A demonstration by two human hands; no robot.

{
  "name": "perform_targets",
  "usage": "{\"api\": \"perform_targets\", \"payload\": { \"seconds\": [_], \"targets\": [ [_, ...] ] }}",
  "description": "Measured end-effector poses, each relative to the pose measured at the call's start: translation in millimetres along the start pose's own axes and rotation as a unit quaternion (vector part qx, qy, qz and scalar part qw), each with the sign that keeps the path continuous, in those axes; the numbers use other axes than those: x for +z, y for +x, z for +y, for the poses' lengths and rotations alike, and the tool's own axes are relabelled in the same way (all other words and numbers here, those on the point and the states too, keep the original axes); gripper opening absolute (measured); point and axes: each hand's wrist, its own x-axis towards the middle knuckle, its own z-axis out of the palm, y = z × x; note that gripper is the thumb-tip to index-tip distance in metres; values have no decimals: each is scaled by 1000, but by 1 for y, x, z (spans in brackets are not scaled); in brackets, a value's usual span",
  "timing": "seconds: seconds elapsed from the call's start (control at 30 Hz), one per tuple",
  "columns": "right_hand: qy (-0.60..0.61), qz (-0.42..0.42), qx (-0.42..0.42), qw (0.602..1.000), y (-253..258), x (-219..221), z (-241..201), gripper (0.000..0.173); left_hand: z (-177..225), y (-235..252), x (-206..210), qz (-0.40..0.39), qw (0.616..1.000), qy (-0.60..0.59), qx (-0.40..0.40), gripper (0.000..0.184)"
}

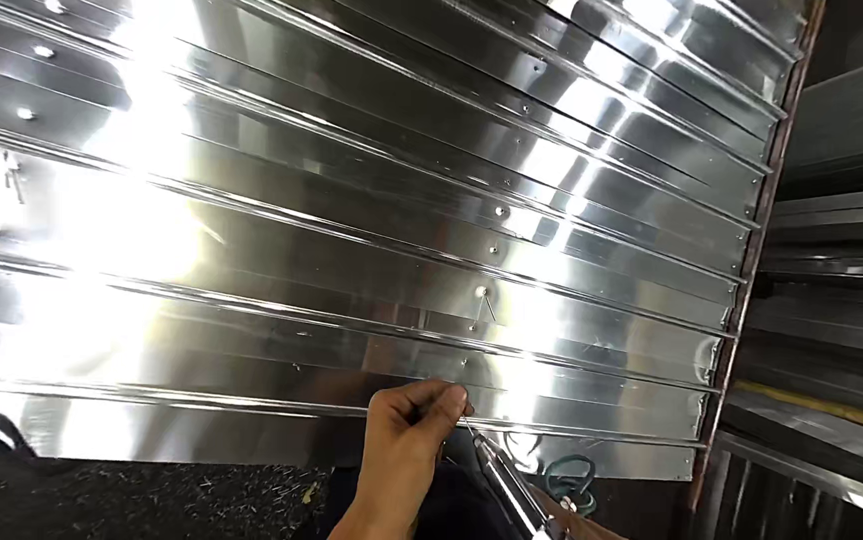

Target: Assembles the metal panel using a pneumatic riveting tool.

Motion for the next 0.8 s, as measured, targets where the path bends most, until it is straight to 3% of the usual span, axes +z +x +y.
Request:
{"api": "perform_targets", "payload": {
  "seconds": [0.27, 0.57, 0.7, 0.73, 0.8],
  "targets": [
    [-55, -2, 47, 997, 23, 2, 3, 37, -1, 24, 16, 65, 992, -58, -91, 23],
    [-98, -6, 105, 990, 51, 8, 21, 33, -10, 49, 19, 17, 970, -54, -235, 28],
    [-161, -6, 157, 975, 83, 13, 59, 33, -34, 87, 23, -66, 961, 68, -258, 28],
    [-166, -1, 156, 974, 89, 14, 69, 32, -38, 94, 20, -102, 955, 167, -224, 28],
    [-165, 2, 145, 976, 99, 12, 84, 31, -35, 96, 8, -146, 900, 400, -95, 33]
  ]
}}
